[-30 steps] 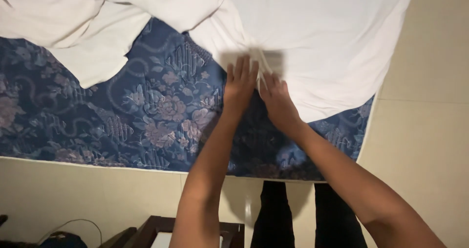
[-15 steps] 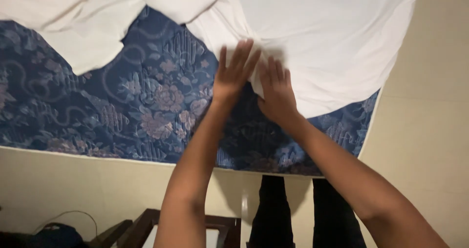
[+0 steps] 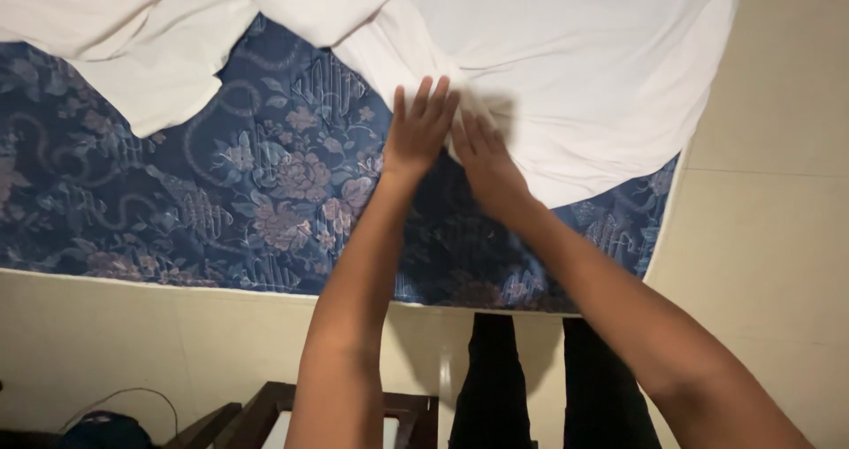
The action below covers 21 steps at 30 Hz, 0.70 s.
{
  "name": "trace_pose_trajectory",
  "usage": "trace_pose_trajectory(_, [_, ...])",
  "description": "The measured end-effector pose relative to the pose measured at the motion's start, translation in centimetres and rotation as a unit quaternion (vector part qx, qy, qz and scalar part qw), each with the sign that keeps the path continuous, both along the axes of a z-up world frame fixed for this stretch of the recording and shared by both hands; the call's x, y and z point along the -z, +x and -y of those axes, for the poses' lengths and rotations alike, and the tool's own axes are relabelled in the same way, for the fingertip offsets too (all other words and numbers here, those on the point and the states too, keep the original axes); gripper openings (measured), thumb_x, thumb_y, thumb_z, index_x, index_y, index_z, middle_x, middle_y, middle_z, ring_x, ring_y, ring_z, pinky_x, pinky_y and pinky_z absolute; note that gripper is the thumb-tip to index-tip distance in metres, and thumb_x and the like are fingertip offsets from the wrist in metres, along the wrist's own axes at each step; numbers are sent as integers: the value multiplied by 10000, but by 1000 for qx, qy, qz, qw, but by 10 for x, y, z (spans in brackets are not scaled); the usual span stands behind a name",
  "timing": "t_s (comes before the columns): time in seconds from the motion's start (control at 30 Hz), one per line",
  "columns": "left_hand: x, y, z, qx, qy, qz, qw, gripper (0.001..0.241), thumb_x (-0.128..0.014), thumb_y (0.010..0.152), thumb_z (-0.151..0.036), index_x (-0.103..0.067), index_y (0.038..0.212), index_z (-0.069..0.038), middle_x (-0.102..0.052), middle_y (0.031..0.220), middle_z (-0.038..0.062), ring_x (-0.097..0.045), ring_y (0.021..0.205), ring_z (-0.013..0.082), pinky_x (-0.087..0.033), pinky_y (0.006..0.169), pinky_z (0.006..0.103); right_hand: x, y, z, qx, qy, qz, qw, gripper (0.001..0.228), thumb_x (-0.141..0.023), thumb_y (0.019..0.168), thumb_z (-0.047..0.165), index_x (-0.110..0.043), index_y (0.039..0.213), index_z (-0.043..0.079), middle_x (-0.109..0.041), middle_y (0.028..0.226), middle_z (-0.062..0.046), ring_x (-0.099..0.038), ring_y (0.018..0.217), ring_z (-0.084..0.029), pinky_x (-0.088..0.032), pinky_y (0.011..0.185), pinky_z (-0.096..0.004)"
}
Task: The person spreads a white sheet over a mattress with a blue floral pattern. They smooth out the fabric by hand, tucking the edges under the mattress to secure the sheet in place.
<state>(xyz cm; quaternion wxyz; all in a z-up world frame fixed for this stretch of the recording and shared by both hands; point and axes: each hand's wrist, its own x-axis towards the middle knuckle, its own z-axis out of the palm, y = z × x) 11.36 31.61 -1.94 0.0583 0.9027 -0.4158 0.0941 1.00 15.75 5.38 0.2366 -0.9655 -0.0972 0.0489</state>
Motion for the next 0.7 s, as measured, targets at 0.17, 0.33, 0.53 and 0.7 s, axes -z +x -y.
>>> trace_pose_trajectory(0.17, [-12, -33, -24, -23, 25, -59, 998, 574, -577, 968, -270, -508, 1518, -120, -426, 1606, 111, -397, 1474, 335, -300, 1143, 691, -15, -24, -16, -28, 27, -14, 999, 761, -528, 832, -32, -294, 1555, -77, -289, 1613, -324, -305, 1469, -520, -265, 1233, -560])
trace_pose_trajectory(0.33, [-17, -77, -47, -54, 61, -114, 990, 565, -563, 949, -229, -504, 1505, -149, -443, 1601, 79, -405, 1498, 303, -312, 1150, 684, -13, -55, -29, -30, 82, -107, 990, 780, -516, 809, -27, -301, 1559, -41, -263, 1626, -298, -257, 1497, -504, -238, 1176, -574])
trace_pose_trajectory(0.53, [-38, -93, -61, -72, 23, -103, 992, 515, -552, 994, -251, -514, 1485, -100, -447, 1604, 101, -374, 1503, 327, -294, 1145, 678, -12, -62, -29, -39, 82, -61, 994, 743, -504, 853, -48, -346, 1574, 34, -319, 1652, -247, -291, 1544, -453, -270, 1228, -569])
trace_pose_trajectory(0.7, [-71, -57, -62, -73, -2, -128, 989, 576, -540, 983, -163, -477, 1554, -195, -430, 1627, 85, -372, 1530, 245, -249, 1245, 634, -47, -35, -24, 18, -1, -59, 998, 918, -708, 722, 228, -307, 1516, -1, -269, 1538, -316, -255, 1447, -487, -270, 1107, -680])
